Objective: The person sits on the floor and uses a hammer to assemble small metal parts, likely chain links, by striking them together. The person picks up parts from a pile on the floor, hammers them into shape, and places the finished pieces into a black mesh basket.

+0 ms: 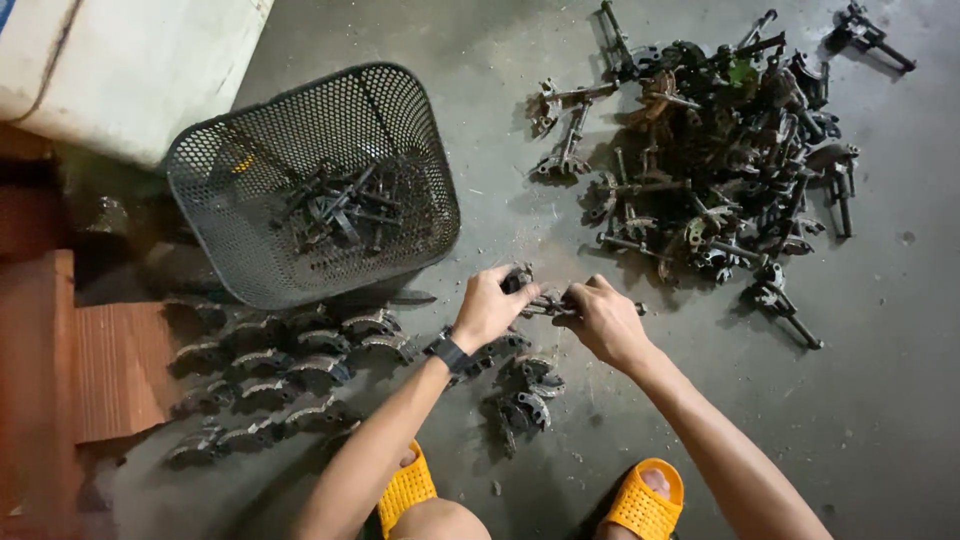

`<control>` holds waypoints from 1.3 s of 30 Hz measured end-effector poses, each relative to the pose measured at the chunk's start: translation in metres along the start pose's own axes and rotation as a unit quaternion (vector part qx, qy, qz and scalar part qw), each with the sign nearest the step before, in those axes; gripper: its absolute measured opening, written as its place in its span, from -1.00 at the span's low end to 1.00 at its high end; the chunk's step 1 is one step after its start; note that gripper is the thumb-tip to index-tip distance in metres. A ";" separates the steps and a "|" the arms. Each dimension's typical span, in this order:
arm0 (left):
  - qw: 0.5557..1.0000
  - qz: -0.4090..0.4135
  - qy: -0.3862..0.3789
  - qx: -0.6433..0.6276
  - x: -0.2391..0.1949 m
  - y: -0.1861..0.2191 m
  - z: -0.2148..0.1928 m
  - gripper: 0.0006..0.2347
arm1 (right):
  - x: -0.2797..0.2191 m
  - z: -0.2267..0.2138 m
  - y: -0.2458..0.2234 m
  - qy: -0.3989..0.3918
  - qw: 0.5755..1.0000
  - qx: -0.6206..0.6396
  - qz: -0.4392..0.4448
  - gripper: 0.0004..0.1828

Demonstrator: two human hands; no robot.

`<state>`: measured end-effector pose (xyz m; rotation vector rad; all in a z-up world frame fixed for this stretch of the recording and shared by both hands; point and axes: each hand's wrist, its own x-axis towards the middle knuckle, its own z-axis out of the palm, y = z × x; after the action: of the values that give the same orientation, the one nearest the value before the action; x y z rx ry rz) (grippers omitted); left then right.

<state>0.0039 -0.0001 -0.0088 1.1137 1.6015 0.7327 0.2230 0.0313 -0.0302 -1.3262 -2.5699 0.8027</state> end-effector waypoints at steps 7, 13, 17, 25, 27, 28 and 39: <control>0.903 0.408 0.021 0.132 0.001 -0.036 0.004 -0.84 | -0.021 0.000 0.004 -0.144 0.988 0.062 0.004 -0.73; 0.915 0.115 -0.103 -0.373 0.005 0.007 0.002 -0.90 | -0.051 0.025 0.003 -0.126 0.983 -0.040 -0.126 -0.84; 0.975 0.109 -0.023 -0.194 -0.005 0.005 -0.031 -0.89 | -0.048 0.002 0.006 -0.184 0.967 0.110 0.136 -0.78; 0.962 0.208 0.170 0.056 -0.025 0.008 -0.176 -0.95 | 0.044 -0.090 -0.084 -0.026 0.973 0.216 0.073 -0.69; 0.903 0.103 0.292 0.298 -0.017 0.001 -0.207 -0.85 | 0.076 -0.108 -0.123 0.042 0.987 0.133 -0.079 -0.63; 0.903 0.106 0.287 0.301 -0.017 -0.003 -0.213 -0.85 | 0.084 -0.103 -0.119 0.045 0.987 0.135 -0.075 -0.63; 0.960 0.218 0.024 0.177 -0.055 0.033 -0.066 -0.88 | 0.051 -0.024 0.092 0.122 0.983 -0.075 0.115 -0.60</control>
<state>-0.0451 -0.0335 0.0616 1.7585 1.5820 0.7738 0.2667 0.1245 -0.0638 -1.6728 -2.3539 0.4478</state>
